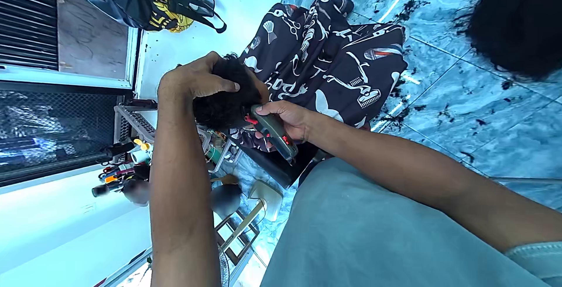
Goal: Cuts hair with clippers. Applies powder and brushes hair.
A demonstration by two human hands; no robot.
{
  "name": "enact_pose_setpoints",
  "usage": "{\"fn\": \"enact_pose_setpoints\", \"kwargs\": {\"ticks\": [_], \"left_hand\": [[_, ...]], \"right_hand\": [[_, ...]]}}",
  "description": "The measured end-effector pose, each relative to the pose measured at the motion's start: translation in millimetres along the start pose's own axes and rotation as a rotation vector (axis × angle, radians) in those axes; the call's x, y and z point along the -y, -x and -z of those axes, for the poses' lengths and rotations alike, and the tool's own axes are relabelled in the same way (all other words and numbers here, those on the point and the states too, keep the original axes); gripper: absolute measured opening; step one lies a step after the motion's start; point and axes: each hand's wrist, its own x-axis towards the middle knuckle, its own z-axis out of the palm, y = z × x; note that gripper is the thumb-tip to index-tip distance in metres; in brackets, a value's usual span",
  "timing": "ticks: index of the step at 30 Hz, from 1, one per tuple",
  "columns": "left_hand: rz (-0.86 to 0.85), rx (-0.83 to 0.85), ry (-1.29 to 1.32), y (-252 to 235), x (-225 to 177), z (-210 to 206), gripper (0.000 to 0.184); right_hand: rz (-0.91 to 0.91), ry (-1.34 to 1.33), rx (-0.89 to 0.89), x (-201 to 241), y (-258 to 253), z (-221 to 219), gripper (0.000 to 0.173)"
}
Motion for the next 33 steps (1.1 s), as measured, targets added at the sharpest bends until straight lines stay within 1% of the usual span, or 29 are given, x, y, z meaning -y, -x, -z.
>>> {"fn": "enact_pose_setpoints", "kwargs": {"ticks": [5, 7, 8, 10, 11, 13, 16, 20, 22, 24, 25, 27, 30, 33], "left_hand": [[-0.018, 0.003, -0.004, -1, 3, 0, 0.061], [-0.019, 0.004, 0.006, -2, 4, 0, 0.061], [-0.011, 0.002, 0.016, -1, 4, -1, 0.061], [-0.003, -0.001, 0.024, 0, 2, 0, 0.061], [-0.004, -0.001, 0.022, -1, 1, 0, 0.061], [-0.008, 0.001, 0.016, -2, 1, 0, 0.062], [-0.015, 0.009, -0.004, -5, 5, 2, 0.062], [-0.005, 0.007, -0.012, -4, 1, 1, 0.061], [-0.013, 0.005, -0.029, -5, 4, 2, 0.060], [-0.023, 0.007, -0.030, -8, 4, 2, 0.060], [-0.029, 0.007, -0.030, -8, 4, 3, 0.060], [-0.033, 0.006, -0.035, -8, 5, 3, 0.060], [-0.035, -0.007, -0.046, -8, 4, 2, 0.060], [-0.048, -0.006, -0.051, -9, 5, 2, 0.061]], "right_hand": [[0.066, -0.046, 0.062, 8, 0, 0, 0.032], [0.104, 0.007, 0.074, 3, 0, 1, 0.033], [0.098, 0.093, 0.051, -3, 0, 0, 0.034], [0.091, 0.256, -0.078, -18, -2, -1, 0.033], [0.090, 0.296, -0.128, -24, -5, 1, 0.033], [0.102, 0.303, -0.168, -29, -8, 3, 0.034], [0.107, 0.249, -0.131, -18, -4, -1, 0.031], [0.165, 0.137, -0.044, 5, 3, -11, 0.035], [0.163, 0.240, -0.084, -2, 3, -12, 0.032], [0.144, 0.361, -0.174, -13, 0, -6, 0.028], [0.142, 0.380, -0.193, -17, -3, -3, 0.027], [0.156, 0.360, -0.183, -13, -3, -4, 0.027], [0.194, 0.312, -0.108, 6, 6, -14, 0.032], [0.170, 0.375, -0.150, 4, 7, -15, 0.031]]}}
